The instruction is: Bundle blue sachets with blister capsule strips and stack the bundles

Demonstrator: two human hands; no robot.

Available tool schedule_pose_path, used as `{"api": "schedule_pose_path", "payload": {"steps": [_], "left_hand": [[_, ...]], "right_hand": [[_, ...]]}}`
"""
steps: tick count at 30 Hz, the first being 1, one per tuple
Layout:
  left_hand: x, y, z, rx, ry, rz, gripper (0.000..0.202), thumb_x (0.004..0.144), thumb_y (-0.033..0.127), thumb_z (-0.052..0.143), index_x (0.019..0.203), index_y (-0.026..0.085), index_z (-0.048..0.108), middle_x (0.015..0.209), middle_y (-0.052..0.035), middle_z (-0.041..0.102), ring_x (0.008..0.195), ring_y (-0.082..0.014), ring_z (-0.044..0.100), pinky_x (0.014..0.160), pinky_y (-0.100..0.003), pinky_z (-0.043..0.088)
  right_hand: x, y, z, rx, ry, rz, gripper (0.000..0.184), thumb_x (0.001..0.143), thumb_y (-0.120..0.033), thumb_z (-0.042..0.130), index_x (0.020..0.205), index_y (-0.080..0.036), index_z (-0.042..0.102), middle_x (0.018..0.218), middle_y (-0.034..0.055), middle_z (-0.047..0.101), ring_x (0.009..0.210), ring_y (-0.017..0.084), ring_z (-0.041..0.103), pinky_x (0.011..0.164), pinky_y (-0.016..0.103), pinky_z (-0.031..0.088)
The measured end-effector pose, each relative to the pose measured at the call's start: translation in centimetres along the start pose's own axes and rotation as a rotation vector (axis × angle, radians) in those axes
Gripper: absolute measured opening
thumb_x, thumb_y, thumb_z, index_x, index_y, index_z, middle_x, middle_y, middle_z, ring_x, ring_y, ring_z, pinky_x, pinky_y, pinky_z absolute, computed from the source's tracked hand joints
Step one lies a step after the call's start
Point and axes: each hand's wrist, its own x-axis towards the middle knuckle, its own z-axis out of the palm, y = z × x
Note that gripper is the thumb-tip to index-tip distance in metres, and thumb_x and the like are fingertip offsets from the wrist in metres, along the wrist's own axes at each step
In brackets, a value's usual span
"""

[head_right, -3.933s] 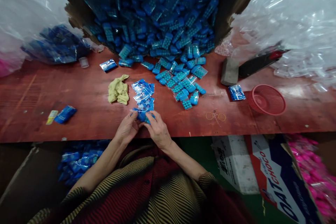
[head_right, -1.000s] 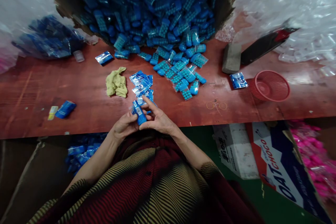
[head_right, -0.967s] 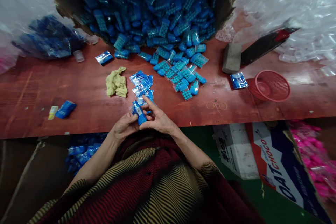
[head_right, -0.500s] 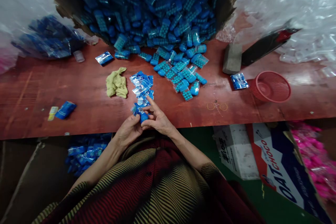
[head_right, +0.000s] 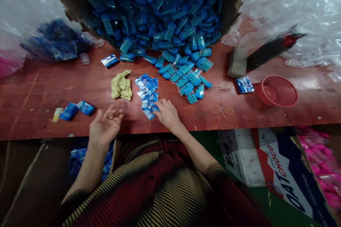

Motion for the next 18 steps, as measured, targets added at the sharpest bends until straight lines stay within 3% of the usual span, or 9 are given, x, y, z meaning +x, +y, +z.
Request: {"api": "schedule_pose_path", "payload": {"steps": [2, 7, 11, 14, 18], "left_hand": [[-0.3, -2.2, 0.6, 0.165, -0.089, -0.010, 0.019, 0.082, 0.031, 0.056, 0.090, 0.014, 0.060, 0.066, -0.0044, 0.070, 0.070, -0.0188, 0.069, 0.065, -0.028, 0.055], [0.2, -6.6, 1.6, 0.444, -0.184, 0.083, 0.033, 0.068, 0.034, 0.071, 0.091, 0.013, 0.060, 0.066, -0.0034, 0.069, 0.059, -0.0154, 0.066, 0.054, -0.023, 0.051], [0.9, -7.3, 1.7, 0.502, -0.173, 0.097, 0.038, 0.065, 0.037, 0.071, 0.091, 0.013, 0.059, 0.066, -0.0027, 0.068, 0.054, -0.0128, 0.063, 0.049, -0.021, 0.047], [1.0, -7.0, 1.5, 0.504, -0.151, 0.128, 0.040, 0.064, 0.039, 0.071, 0.092, 0.013, 0.059, 0.066, -0.0028, 0.068, 0.052, -0.0116, 0.061, 0.048, -0.020, 0.044], [0.8, -7.2, 1.2, 0.515, -0.161, 0.113, 0.039, 0.065, 0.040, 0.069, 0.091, 0.012, 0.059, 0.066, -0.0039, 0.067, 0.051, -0.0117, 0.060, 0.047, -0.021, 0.043]], "right_hand": [[0.2, -0.5, 0.1, -0.201, -0.074, 0.041, 0.030, 0.082, -0.026, 0.062, 0.112, -0.021, 0.059, 0.108, 0.0112, 0.057, 0.099, 0.026, 0.049, 0.083, 0.039, 0.040], [0.9, -1.4, 0.5, -0.454, -0.126, 0.054, 0.023, 0.086, -0.032, 0.057, 0.106, -0.020, 0.058, 0.105, 0.0102, 0.057, 0.096, 0.025, 0.049, 0.075, 0.033, 0.039], [1.6, -1.3, 0.3, -0.487, -0.128, 0.036, 0.024, 0.087, -0.030, 0.055, 0.107, -0.018, 0.057, 0.104, 0.0106, 0.057, 0.095, 0.024, 0.050, 0.073, 0.032, 0.038], [1.8, -1.0, -0.1, -0.466, -0.175, -0.045, 0.033, 0.085, -0.033, 0.059, 0.116, -0.024, 0.054, 0.108, 0.0084, 0.056, 0.093, 0.023, 0.051, 0.069, 0.030, 0.037], [1.9, -0.4, 0.2, -0.460, -0.178, -0.084, 0.018, 0.085, -0.029, 0.058, 0.102, -0.024, 0.060, 0.099, 0.0071, 0.058, 0.088, 0.021, 0.052, 0.063, 0.027, 0.035]]}}
